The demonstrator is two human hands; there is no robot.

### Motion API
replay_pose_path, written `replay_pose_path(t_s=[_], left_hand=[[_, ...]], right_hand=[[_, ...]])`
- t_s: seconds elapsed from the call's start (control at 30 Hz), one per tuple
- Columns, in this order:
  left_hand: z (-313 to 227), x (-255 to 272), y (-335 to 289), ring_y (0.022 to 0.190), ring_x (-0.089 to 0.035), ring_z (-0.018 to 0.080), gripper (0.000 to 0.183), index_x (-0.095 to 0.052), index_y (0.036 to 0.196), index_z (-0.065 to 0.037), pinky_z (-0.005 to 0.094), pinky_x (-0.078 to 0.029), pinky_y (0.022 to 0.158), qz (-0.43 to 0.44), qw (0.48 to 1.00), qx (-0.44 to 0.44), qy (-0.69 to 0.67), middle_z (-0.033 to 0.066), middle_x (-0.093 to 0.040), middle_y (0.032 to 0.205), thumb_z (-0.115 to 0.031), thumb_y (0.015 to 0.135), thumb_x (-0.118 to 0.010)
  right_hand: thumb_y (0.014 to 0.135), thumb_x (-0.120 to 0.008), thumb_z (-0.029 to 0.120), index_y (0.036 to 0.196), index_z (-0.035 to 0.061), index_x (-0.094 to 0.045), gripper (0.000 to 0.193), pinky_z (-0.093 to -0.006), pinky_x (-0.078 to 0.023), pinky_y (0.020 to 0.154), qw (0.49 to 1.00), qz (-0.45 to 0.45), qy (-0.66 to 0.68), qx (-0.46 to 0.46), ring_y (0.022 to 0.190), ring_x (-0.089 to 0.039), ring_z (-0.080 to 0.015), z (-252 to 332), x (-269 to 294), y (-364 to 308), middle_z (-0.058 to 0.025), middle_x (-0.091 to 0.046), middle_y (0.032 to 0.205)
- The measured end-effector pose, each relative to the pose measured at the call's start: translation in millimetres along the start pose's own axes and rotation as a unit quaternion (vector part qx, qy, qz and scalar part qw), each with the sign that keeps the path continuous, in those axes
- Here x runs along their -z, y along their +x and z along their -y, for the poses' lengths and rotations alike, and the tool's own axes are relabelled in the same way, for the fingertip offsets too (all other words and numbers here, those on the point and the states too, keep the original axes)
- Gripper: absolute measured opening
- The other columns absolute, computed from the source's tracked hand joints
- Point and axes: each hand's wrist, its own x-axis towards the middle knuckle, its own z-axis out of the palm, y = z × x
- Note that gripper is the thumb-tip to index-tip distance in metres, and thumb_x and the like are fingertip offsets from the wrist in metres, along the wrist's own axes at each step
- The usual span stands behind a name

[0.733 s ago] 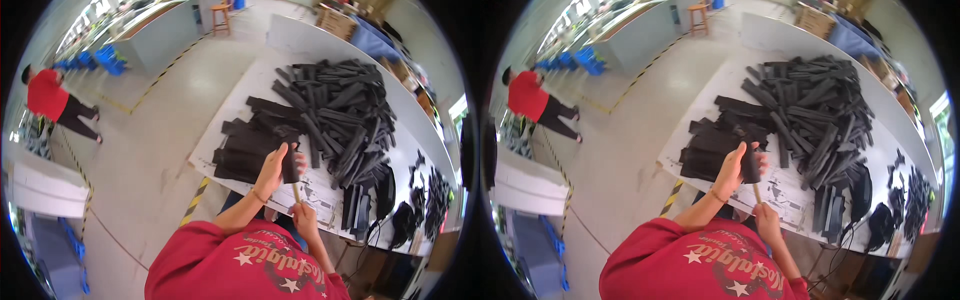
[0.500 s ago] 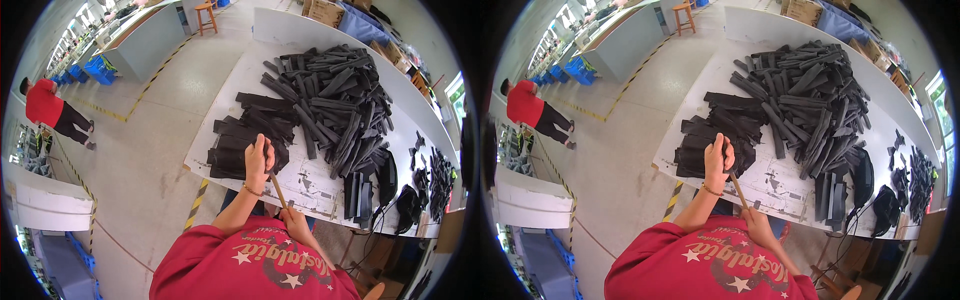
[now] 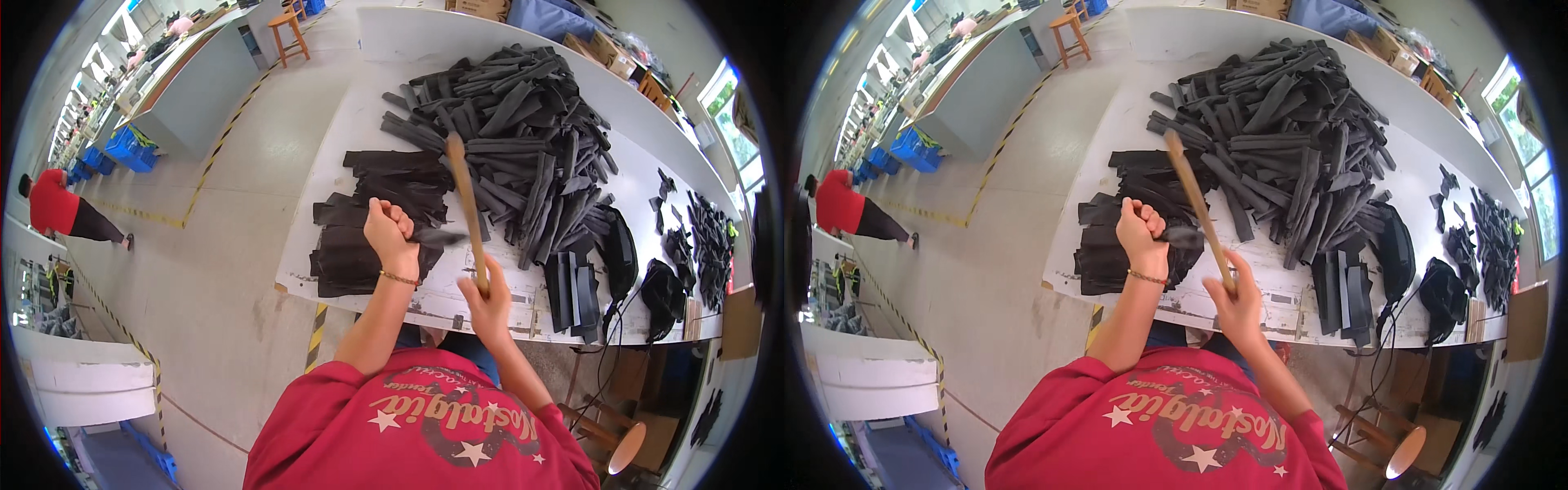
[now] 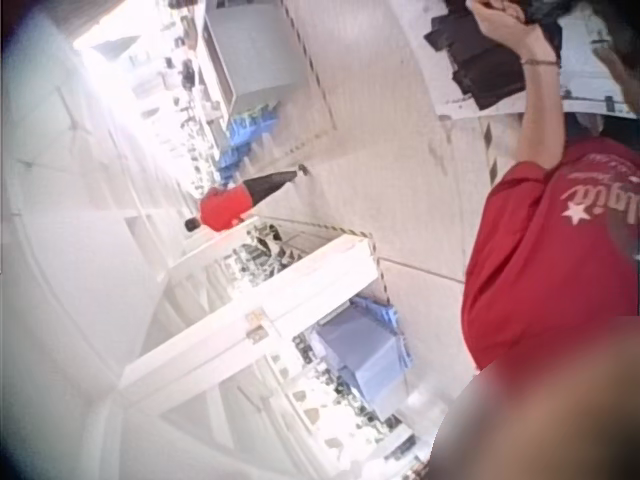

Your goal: Sorting and inspecting black foam strips at a workbench using a wooden stick.

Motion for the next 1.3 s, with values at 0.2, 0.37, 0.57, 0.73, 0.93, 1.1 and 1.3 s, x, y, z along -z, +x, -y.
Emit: replay_pose_path(t_s=[0.2, 0.37, 0.57, 0.73, 0.93, 1.1, 1.3], left_hand=[[3.6, 3.2, -24.0, 0.042, -0.037, 0.0063, 0.026, -0.052, 0.081, -0.006, 0.0221, -0.026, 0.037, 0.127, 0.979, 0.003, 0.161, -0.0006, -0.044, 0.059, -0.027, 0.095, -0.048], [-2.4, 7.3, -34.8, 0.043, -0.039, 0.0022, 0.025, -0.057, 0.082, -0.003, 0.019, -0.025, 0.037, 0.2, 0.952, -0.03, 0.231, -0.0011, -0.047, 0.062, -0.025, 0.094, -0.055], [17.1, -0.7, -23.7, 0.039, -0.036, 0.0042, 0.025, -0.052, 0.076, -0.005, 0.0203, -0.023, 0.035, 0.059, 0.984, -0.06, 0.154, -0.0023, -0.043, 0.06, -0.024, 0.093, -0.055], [16.1, -1.4, -33.8, 0.052, -0.041, 0.003, 0.024, -0.057, 0.084, -0.002, 0.0187, -0.032, 0.045, 0.271, 0.915, 0.012, 0.3, -0.0017, -0.049, 0.063, -0.025, 0.09, -0.059], [16.1, 13.0, -42.8, 0.06, -0.042, 0.0053, 0.031, -0.057, 0.085, 0.0, 0.0223, -0.036, 0.054, 0.48, 0.738, 0.075, 0.468, -0.0015, -0.051, 0.067, -0.029, 0.094, -0.051], [43.8, 33.3, -72.1, 0.062, -0.044, 0.008, 0.034, -0.053, 0.079, -0.002, 0.0242, -0.037, 0.057, 0.487, 0.794, 0.043, 0.361, 0.0004, -0.052, 0.066, -0.028, 0.097, -0.042], [54.0, 99.9, -112.1, 0.061, -0.048, 0.0124, 0.03, -0.053, 0.071, -0.004, 0.0269, -0.041, 0.057, 0.549, 0.656, 0.177, 0.486, 0.0055, -0.057, 0.071, -0.017, 0.093, -0.038]], right_hand=[[0.091, -0.06, 0.014, 0.098, 0.0018, -0.06, 0.014, -0.0196, -0.026, 0.043, 0.985, 0.001, 0.165, -0.048, 0.048, -0.034, -0.0007, 1.1, -12.0, 56.4, 0.0072, -0.042, 0.057], [0.097, -0.048, 0.028, 0.108, -0.0029, -0.056, 0.033, -0.0199, -0.02, 0.041, 0.96, 0.078, 0.262, -0.063, 0.045, -0.026, -0.0014, 13.2, -6.5, 56.4, 0.0084, -0.031, 0.057], [0.094, -0.053, 0.023, 0.112, -0.001, -0.055, 0.03, -0.0189, -0.026, 0.045, 0.948, 0.059, 0.31, 0.042, 0.051, -0.034, -0.0024, 1.1, -15.8, 29.9, 0.0071, -0.038, 0.062], [0.09, -0.062, 0.015, 0.092, 0.0034, -0.06, 0.012, -0.018, -0.029, 0.045, 0.975, -0.035, 0.218, -0.028, 0.052, -0.037, -0.0006, -12.1, -8.6, 43.1, 0.007, -0.045, 0.063], [0.09, -0.062, 0.014, 0.082, 0.0005, -0.06, 0.016, -0.0185, -0.025, 0.048, 0.989, -0.069, 0.132, 0.009, 0.055, -0.033, -0.0003, 1.9, 9.2, 65.5, 0.0067, -0.045, 0.063], [0.092, -0.059, 0.013, 0.083, 0.001, -0.058, 0.015, -0.0193, -0.026, 0.048, 0.976, -0.16, 0.142, 0.049, 0.057, -0.034, -0.0011, 13.2, 13.3, 79.6, 0.0071, -0.043, 0.062], [0.095, -0.054, 0.021, 0.084, 0.0032, -0.057, 0.021, -0.019, -0.022, 0.043, 0.935, -0.264, 0.232, 0.057, 0.049, -0.031, -0.0003, 21.2, 44.4, 125.4, 0.0085, -0.036, 0.059]])
